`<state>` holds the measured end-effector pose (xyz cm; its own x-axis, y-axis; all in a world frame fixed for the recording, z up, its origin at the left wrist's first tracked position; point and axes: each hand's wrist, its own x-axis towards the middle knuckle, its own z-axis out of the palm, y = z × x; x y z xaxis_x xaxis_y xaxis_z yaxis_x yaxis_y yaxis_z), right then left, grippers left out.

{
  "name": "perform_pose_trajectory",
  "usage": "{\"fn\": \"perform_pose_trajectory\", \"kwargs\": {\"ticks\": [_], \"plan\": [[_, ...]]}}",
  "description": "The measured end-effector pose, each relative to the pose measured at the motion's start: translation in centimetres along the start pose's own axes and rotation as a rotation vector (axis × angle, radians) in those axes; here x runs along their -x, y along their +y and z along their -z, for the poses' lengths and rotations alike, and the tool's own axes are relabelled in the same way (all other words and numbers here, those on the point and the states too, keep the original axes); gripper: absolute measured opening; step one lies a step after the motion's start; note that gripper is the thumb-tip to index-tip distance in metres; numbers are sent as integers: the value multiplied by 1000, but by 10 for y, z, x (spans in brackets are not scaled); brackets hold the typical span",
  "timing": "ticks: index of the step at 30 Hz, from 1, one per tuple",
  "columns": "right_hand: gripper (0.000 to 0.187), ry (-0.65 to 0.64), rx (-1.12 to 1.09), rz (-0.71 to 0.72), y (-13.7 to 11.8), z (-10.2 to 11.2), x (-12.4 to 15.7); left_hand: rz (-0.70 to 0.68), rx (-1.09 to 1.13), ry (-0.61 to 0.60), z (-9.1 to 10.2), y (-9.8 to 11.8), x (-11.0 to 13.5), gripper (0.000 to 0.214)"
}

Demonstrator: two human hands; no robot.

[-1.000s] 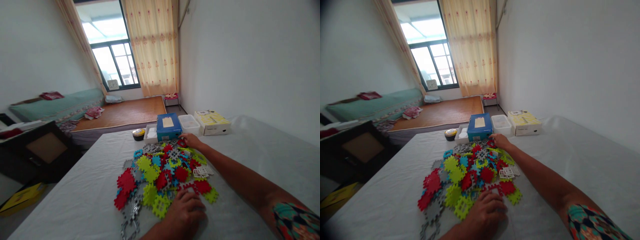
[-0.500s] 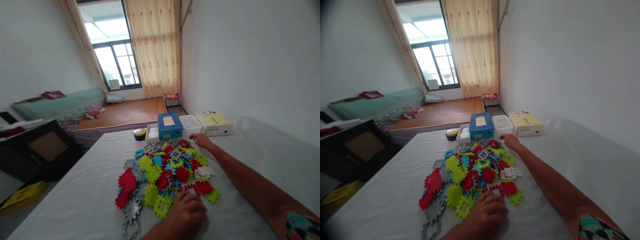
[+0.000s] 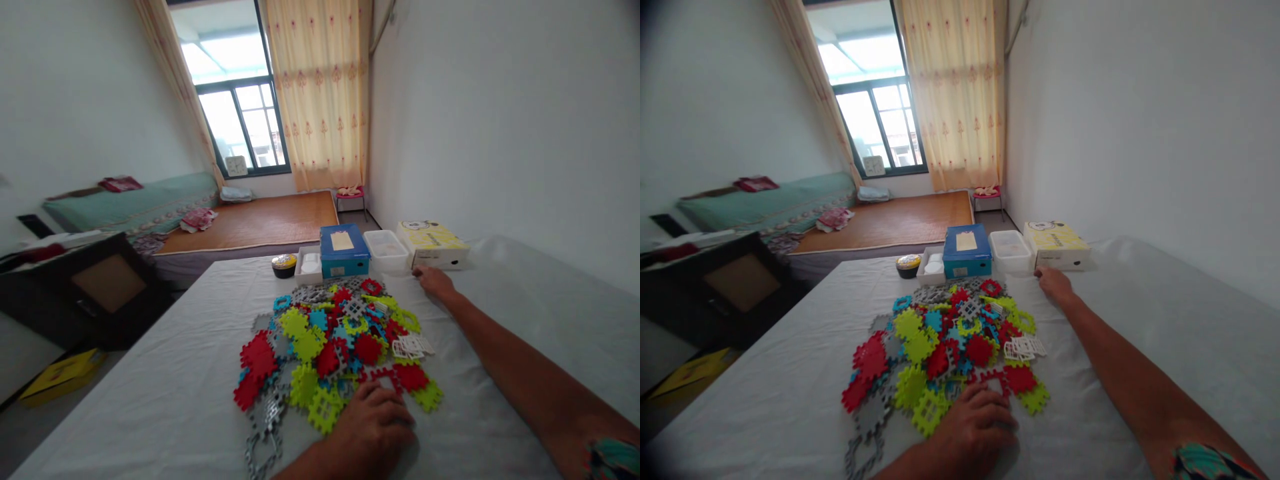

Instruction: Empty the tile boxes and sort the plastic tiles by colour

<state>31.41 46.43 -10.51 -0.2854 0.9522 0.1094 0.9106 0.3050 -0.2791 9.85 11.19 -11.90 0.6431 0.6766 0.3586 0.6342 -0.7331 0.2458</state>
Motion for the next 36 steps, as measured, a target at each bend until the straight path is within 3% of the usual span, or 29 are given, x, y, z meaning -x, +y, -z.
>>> {"fn": "perform_pose_trajectory", "kwargs": {"ticks": [4,8,11,13,16,18,21,23,29,33,36], "plan": [[48,-53,-48,268,-32,-8,-3,14,-4,-18,5,3,-1,17],[54,-49,39,232,-57,-5,-2,23,-45,-67,12,7,-3,16],[45,-64,69,213,-82,8,5,19,-54,-97,17,8,-4,16],[40,-50,62,291,-112,18,13,6,-51,-113,20,9,-4,17],[45,-20,-15,555,-178,29,26,-3,-52,-118,25,10,-5,18],[50,-82,-20,674,-225,29,31,-4,-62,-120,26,11,-5,18],[55,-212,92,665,-279,18,31,-18,-74,-121,26,11,-4,19],[54,-259,149,619,-300,7,26,-33,-75,-113,25,10,-3,20],[49,-253,169,568,-319,-10,14,-64,-112,-106,19,7,0,19],[51,-215,142,566,-315,6,28,-64,-107,-88,18,7,0,17],[53,-129,64,621,-290,23,53,-76,-107,-75,18,7,0,17]]}}
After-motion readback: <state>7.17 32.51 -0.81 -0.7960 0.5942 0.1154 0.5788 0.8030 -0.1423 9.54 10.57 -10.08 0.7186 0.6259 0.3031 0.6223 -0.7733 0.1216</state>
